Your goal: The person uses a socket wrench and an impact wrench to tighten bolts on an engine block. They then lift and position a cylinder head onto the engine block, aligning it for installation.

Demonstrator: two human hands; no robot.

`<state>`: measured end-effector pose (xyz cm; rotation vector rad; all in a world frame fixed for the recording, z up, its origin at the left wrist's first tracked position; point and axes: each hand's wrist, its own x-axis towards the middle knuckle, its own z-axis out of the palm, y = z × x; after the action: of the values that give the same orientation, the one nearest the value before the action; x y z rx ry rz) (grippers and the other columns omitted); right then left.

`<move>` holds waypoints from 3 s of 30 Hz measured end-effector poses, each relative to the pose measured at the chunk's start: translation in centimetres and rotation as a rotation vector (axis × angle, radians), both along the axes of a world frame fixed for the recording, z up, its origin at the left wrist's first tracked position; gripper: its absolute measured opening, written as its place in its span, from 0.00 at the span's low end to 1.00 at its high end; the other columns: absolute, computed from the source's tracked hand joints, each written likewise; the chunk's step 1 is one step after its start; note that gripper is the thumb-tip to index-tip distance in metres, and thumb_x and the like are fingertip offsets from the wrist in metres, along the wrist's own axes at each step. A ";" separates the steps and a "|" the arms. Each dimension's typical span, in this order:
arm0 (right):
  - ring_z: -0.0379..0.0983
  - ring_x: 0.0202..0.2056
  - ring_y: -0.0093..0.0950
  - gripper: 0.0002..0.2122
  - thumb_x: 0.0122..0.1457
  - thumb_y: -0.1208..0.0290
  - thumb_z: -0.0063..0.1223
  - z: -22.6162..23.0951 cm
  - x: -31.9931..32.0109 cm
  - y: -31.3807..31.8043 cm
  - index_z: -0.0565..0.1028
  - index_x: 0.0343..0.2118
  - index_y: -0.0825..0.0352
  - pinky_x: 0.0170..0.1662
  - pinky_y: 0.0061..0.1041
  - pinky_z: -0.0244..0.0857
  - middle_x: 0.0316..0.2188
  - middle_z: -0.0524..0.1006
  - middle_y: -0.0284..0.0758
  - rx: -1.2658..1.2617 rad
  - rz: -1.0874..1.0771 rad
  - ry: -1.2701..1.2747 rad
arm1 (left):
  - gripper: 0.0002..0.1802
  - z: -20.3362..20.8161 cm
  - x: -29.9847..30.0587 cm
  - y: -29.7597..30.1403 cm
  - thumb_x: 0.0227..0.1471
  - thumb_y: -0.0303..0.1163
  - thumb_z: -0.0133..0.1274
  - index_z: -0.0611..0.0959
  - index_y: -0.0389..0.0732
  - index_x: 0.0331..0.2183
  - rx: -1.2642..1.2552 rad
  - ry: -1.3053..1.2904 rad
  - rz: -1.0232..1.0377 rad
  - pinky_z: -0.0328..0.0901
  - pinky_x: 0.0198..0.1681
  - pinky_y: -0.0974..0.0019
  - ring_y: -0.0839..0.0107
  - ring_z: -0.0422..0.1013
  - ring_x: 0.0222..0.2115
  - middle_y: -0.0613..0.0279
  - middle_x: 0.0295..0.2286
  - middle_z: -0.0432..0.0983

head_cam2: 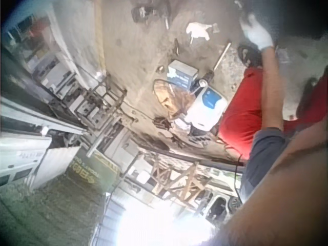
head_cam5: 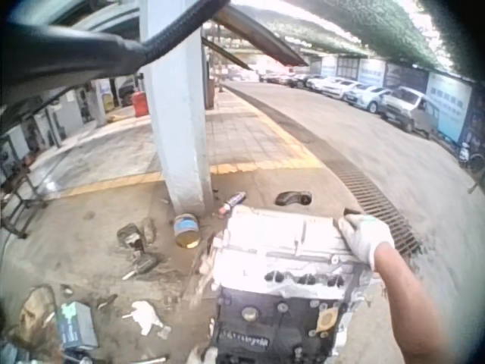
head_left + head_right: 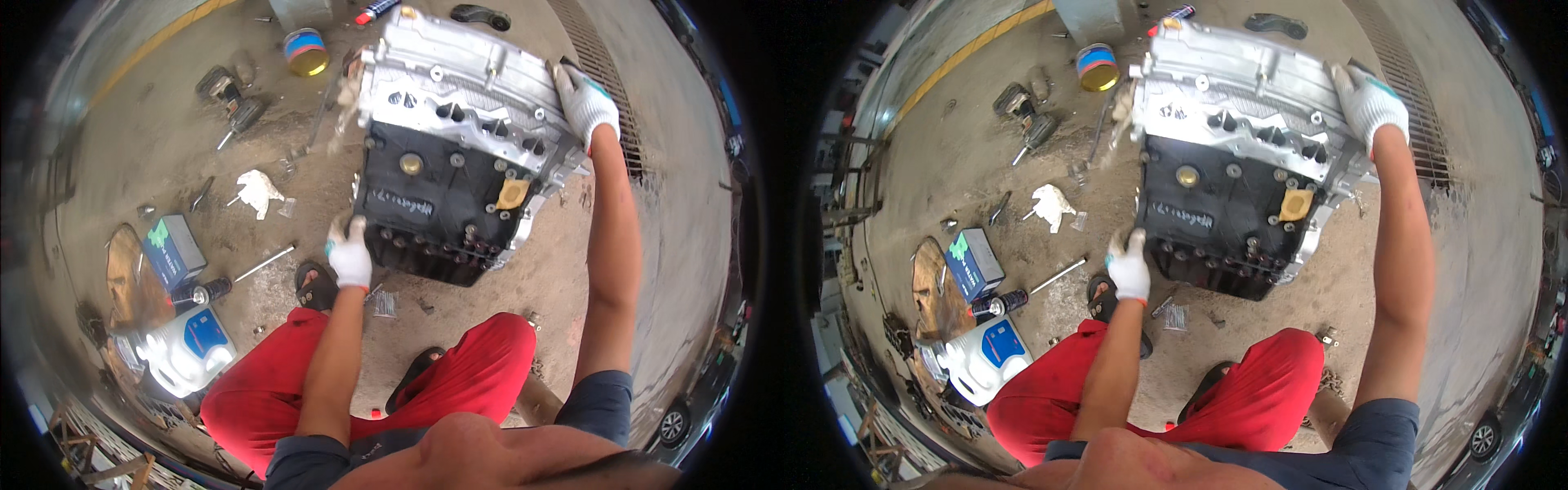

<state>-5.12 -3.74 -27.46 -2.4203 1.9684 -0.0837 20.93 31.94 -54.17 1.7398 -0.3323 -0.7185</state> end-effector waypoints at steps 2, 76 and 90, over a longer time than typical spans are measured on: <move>0.70 0.66 0.46 0.32 0.73 0.41 0.38 -0.4 1.1 1.9 0.75 0.65 0.63 0.68 0.36 0.62 0.63 0.76 0.48 -0.034 0.066 -0.017 | 0.19 -0.8 -1.9 3.1 0.61 0.28 0.65 0.81 0.31 0.51 -0.120 0.133 0.124 0.68 0.59 0.61 0.65 0.77 0.49 0.54 0.47 0.82; 0.74 0.58 0.50 0.33 0.63 0.63 0.67 -23.6 -4.9 31.1 0.67 0.67 0.74 0.62 0.40 0.68 0.57 0.76 0.56 -0.203 -0.520 -0.879 | 0.51 10.9 2.2 11.7 0.62 0.56 0.62 0.65 0.32 0.71 0.406 -0.079 -0.913 0.55 0.72 0.58 0.52 0.62 0.69 0.41 0.68 0.65; 0.75 0.56 0.50 0.34 0.62 0.57 0.66 -20.6 -5.9 31.2 0.68 0.67 0.68 0.62 0.45 0.68 0.55 0.77 0.53 0.008 -0.413 -0.496 | 0.33 25.9 8.3 23.4 0.65 0.52 0.56 0.80 0.38 0.61 0.679 -0.478 -1.042 0.67 0.63 0.55 0.48 0.76 0.58 0.43 0.53 0.82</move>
<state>-11.05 27.44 -48.10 -1.7160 2.1506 -0.6113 29.26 55.31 -28.32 2.3460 -1.5384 -1.2260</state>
